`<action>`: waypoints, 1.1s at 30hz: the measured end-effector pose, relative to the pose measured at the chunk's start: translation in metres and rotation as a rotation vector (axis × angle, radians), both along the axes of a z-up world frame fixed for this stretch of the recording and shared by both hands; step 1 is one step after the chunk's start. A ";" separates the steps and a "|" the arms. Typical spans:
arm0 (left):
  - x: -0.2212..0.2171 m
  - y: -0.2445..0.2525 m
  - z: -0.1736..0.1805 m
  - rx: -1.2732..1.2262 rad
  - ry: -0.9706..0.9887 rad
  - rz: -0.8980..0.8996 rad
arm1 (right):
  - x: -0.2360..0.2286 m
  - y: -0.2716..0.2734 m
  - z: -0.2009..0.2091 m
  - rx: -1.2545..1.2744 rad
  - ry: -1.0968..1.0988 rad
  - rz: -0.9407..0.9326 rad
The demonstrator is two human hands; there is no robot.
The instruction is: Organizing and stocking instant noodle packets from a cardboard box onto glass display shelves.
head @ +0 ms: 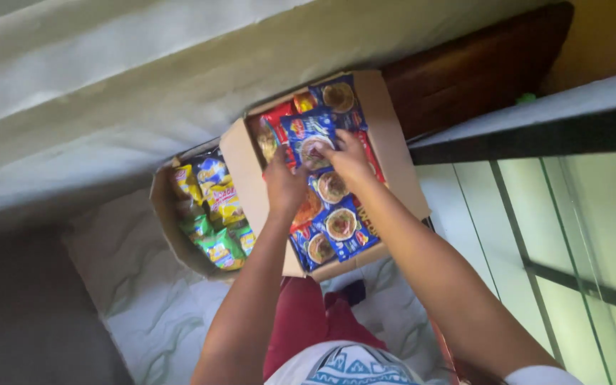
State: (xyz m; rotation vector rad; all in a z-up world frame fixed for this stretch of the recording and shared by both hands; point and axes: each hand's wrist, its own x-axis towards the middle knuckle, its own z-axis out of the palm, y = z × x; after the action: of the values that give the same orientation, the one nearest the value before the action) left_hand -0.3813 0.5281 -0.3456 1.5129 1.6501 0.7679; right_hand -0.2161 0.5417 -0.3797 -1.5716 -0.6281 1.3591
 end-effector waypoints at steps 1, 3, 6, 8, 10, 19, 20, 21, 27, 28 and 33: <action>-0.001 0.011 -0.006 -0.007 -0.004 -0.005 | -0.001 0.009 -0.002 -0.007 -0.004 -0.005; -0.009 0.019 -0.017 0.021 0.149 -0.088 | -0.010 0.014 -0.009 0.041 -0.307 0.067; -0.005 0.031 -0.022 -0.019 0.258 -0.162 | -0.020 0.028 0.011 -0.032 -0.973 0.191; 0.000 0.034 -0.021 -0.021 0.354 -0.208 | -0.027 0.024 0.024 0.126 -1.079 0.125; 0.001 0.032 -0.026 -0.020 0.450 -0.247 | -0.032 0.019 0.024 0.291 -1.181 0.062; -0.001 0.030 -0.037 0.038 0.511 -0.228 | -0.010 -0.001 0.020 0.388 -1.040 0.260; -0.002 0.026 -0.025 0.035 0.475 -0.216 | -0.004 -0.004 0.025 0.375 -0.982 0.253; -0.002 0.022 -0.012 0.031 0.438 -0.204 | 0.002 -0.009 0.031 0.363 -0.923 0.246; 0.025 -0.038 0.058 0.254 0.139 -0.190 | 0.024 -0.078 0.118 0.450 -0.851 0.097; 0.038 -0.048 0.076 0.272 0.127 -0.203 | 0.029 -0.091 0.134 0.458 -0.867 0.078; 0.092 -0.115 0.170 0.447 -0.208 -0.349 | 0.055 -0.174 0.206 0.363 -0.651 -0.106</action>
State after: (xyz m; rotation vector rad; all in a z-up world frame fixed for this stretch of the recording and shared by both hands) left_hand -0.2889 0.4134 -0.1752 1.8885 1.0626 1.1004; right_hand -0.1611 0.3674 -0.1738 -1.7018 -1.0941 0.5858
